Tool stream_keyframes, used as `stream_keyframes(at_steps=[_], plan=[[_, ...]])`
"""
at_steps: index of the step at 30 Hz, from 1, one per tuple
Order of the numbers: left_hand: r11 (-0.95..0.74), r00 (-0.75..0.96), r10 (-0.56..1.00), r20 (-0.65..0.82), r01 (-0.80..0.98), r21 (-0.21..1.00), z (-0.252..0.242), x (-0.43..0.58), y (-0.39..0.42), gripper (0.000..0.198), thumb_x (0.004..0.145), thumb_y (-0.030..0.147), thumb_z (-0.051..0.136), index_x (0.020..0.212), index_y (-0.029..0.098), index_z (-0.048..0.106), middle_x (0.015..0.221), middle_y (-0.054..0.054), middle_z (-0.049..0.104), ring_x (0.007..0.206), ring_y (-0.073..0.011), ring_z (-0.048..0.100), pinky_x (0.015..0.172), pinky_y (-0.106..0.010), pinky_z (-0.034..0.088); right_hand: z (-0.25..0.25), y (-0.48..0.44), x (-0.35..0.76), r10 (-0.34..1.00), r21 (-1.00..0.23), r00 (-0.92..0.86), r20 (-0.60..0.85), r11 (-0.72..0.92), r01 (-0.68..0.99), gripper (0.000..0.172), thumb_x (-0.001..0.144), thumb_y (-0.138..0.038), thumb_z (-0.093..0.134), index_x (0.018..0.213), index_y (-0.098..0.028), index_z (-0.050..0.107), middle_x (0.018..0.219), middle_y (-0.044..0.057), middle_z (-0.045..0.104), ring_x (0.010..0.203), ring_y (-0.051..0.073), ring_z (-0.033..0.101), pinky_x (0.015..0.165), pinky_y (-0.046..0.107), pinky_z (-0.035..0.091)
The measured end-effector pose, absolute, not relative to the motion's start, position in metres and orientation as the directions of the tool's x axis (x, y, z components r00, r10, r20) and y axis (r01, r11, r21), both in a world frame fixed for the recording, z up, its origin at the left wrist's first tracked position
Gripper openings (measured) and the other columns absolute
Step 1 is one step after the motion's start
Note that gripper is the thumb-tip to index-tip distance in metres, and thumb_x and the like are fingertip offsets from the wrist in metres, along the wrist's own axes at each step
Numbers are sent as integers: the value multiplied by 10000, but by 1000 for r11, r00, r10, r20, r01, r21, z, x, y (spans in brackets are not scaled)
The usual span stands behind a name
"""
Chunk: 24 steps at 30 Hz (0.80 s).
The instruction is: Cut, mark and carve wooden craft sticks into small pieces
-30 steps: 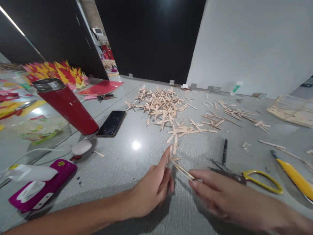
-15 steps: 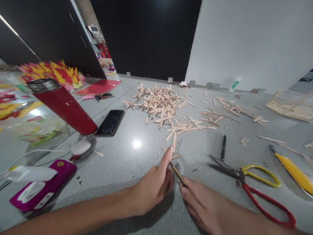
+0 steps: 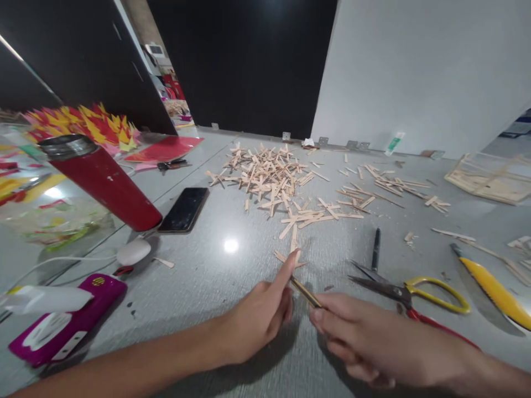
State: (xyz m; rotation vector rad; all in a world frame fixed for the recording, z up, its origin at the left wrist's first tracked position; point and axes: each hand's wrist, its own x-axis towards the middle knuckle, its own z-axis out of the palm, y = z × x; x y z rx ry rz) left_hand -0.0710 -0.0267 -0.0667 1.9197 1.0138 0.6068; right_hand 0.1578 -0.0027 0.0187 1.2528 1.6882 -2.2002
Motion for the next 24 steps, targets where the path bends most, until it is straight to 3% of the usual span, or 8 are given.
stream_keyframes(at_steps=[2, 6, 10, 13, 19, 24], plan=[[-306, 576, 817, 5, 427, 851, -62, -71, -26, 710, 1082, 205, 325, 1700, 228, -23, 786, 12, 637, 626, -146, 507, 727, -290, 467, 28, 10, 164, 378, -694, -582, -720, -425, 582, 310, 1000, -478, 509, 796, -260, 423, 628, -82, 379, 460, 83, 286, 377, 179, 199], [-263, 580, 806, -120, 533, 804, -50, -71, -27, 660, 1109, 290, 337, 1710, 271, 64, 808, -11, 661, 662, -174, 563, 745, -316, 490, 48, 32, 180, 438, -669, -509, -741, -413, 618, 356, 937, -507, 629, 762, -222, 507, 609, -93, 393, 490, 69, 260, 418, 180, 187], [-267, 567, 821, -62, 479, 836, -50, -68, -28, 638, 1105, 261, 318, 1704, 219, 102, 774, 0, 653, 662, -167, 538, 771, -308, 485, 43, 28, 179, 480, -683, -491, -727, -429, 592, 362, 916, -560, 640, 807, -226, 553, 608, -98, 394, 484, 77, 259, 426, 195, 189], [-202, 465, 885, -17, 417, 886, -55, -64, -28, 670, 1100, 263, 321, 1693, 165, 26, 743, 17, 634, 623, -157, 502, 760, -313, 466, 28, 14, 168, 563, -733, -480, -673, -417, 538, 363, 955, -574, 563, 823, -236, 544, 622, -89, 389, 494, 93, 290, 440, 207, 229], [-148, 363, 932, 3, 374, 916, -60, -62, -28, 801, 1081, 249, 404, 1679, 183, -125, 699, 54, 602, 559, -138, 476, 673, -297, 418, 19, 11, 157, 718, -788, -480, -504, -154, 596, 337, 981, -480, 539, 760, -227, 564, 640, -44, 407, 592, 139, 383, 533, 257, 310], [-148, 386, 922, -36, 434, 889, -61, -62, -29, 784, 1096, 284, 402, 1679, 225, -119, 696, 56, 595, 575, -146, 496, 640, -290, 392, 30, 29, 173, 660, -677, -438, -611, -148, 721, 370, 1022, -528, 466, 833, -221, 547, 655, -54, 403, 579, 127, 354, 519, 245, 306]])
